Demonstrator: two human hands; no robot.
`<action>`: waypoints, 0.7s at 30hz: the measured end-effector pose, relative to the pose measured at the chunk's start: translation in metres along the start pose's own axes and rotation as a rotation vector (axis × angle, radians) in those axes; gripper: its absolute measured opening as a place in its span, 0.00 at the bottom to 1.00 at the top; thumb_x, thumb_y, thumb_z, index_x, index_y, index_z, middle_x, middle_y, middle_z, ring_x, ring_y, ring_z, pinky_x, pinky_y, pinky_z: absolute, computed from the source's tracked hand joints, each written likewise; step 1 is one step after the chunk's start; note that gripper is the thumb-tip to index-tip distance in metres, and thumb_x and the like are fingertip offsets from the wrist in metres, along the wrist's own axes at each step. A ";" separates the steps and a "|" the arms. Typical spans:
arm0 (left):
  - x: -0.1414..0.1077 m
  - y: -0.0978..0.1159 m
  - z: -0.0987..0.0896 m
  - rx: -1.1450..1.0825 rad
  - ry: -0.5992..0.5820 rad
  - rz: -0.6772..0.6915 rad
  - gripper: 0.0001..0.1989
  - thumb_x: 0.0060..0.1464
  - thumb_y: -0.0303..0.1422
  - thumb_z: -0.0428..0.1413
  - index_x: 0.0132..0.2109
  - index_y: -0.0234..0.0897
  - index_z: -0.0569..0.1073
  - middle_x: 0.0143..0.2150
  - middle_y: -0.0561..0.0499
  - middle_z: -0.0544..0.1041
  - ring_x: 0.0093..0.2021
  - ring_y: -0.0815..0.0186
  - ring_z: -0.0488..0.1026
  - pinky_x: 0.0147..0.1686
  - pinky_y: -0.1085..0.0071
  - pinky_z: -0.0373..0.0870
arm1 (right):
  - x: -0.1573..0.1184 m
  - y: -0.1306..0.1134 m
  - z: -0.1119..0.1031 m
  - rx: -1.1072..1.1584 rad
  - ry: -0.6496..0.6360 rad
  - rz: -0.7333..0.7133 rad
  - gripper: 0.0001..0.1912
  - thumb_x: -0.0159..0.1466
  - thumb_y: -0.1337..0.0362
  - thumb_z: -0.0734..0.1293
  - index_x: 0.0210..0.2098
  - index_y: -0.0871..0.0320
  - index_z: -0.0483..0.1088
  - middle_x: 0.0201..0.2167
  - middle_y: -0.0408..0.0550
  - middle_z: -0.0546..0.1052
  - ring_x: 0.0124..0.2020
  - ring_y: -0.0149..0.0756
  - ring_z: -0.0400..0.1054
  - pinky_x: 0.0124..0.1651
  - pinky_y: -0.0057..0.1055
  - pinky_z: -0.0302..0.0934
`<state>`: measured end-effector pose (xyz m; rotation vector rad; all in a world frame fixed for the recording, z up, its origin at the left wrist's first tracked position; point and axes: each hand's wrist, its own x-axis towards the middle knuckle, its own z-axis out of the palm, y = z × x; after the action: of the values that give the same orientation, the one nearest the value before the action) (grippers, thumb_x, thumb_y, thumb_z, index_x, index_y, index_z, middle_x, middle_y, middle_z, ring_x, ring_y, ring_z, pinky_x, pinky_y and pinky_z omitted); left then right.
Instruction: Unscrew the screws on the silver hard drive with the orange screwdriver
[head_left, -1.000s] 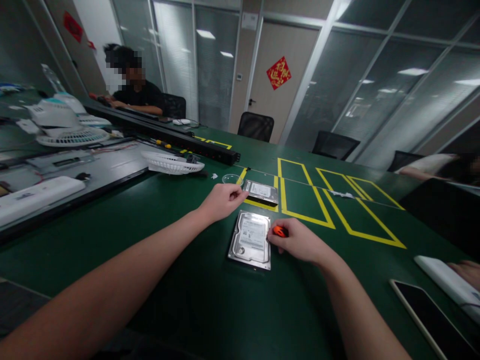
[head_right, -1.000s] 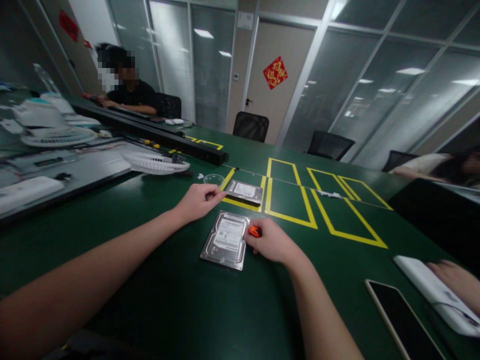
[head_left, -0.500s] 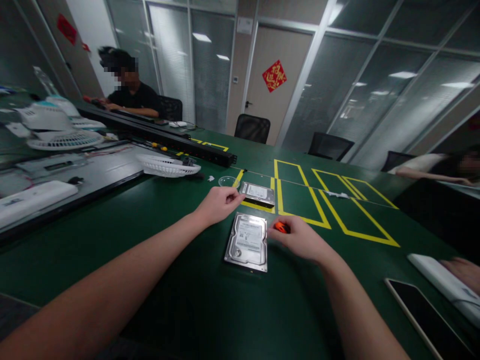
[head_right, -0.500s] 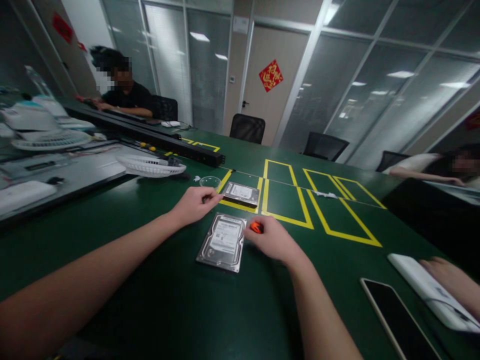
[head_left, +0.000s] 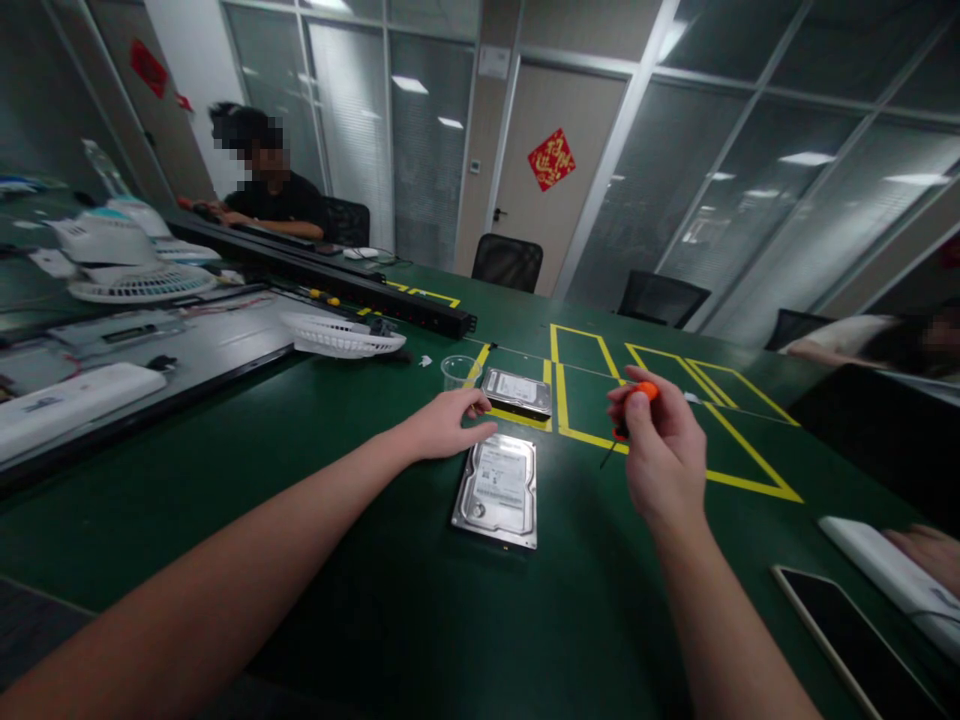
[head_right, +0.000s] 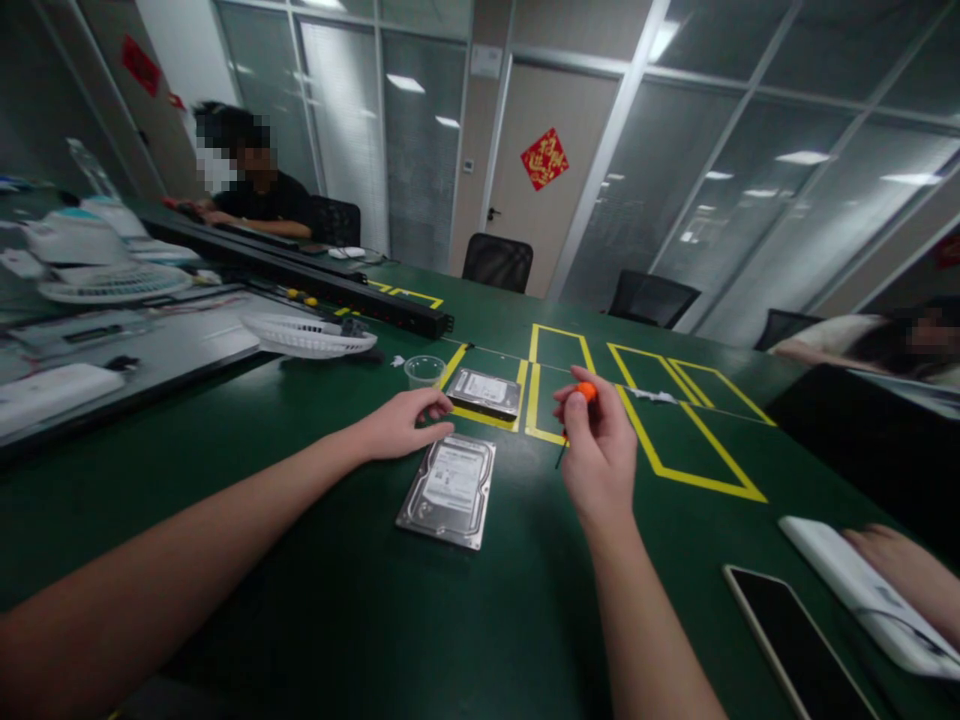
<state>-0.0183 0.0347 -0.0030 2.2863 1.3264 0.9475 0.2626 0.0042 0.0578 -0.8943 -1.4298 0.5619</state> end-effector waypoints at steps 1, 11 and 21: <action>-0.001 0.000 0.000 -0.007 -0.042 0.008 0.20 0.59 0.46 0.60 0.52 0.37 0.75 0.49 0.44 0.78 0.46 0.58 0.76 0.44 0.64 0.71 | -0.001 -0.001 0.001 -0.006 0.006 -0.026 0.16 0.70 0.55 0.67 0.54 0.53 0.73 0.41 0.49 0.78 0.38 0.36 0.71 0.38 0.33 0.66; -0.003 -0.002 0.003 -0.065 -0.207 -0.019 0.31 0.54 0.50 0.63 0.59 0.36 0.73 0.54 0.41 0.77 0.50 0.55 0.76 0.49 0.63 0.72 | -0.006 -0.002 0.009 0.133 -0.042 -0.015 0.13 0.70 0.54 0.68 0.49 0.52 0.67 0.38 0.48 0.79 0.33 0.36 0.77 0.27 0.28 0.62; 0.002 -0.010 0.006 -0.213 -0.124 -0.061 0.19 0.63 0.45 0.56 0.53 0.38 0.76 0.47 0.45 0.80 0.45 0.59 0.77 0.45 0.64 0.72 | -0.005 0.003 0.010 0.167 -0.096 0.004 0.18 0.75 0.50 0.59 0.59 0.50 0.65 0.42 0.51 0.77 0.40 0.39 0.78 0.34 0.33 0.70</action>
<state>-0.0198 0.0419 -0.0120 2.0957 1.1773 0.8665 0.2527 0.0038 0.0521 -0.7467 -1.4440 0.7244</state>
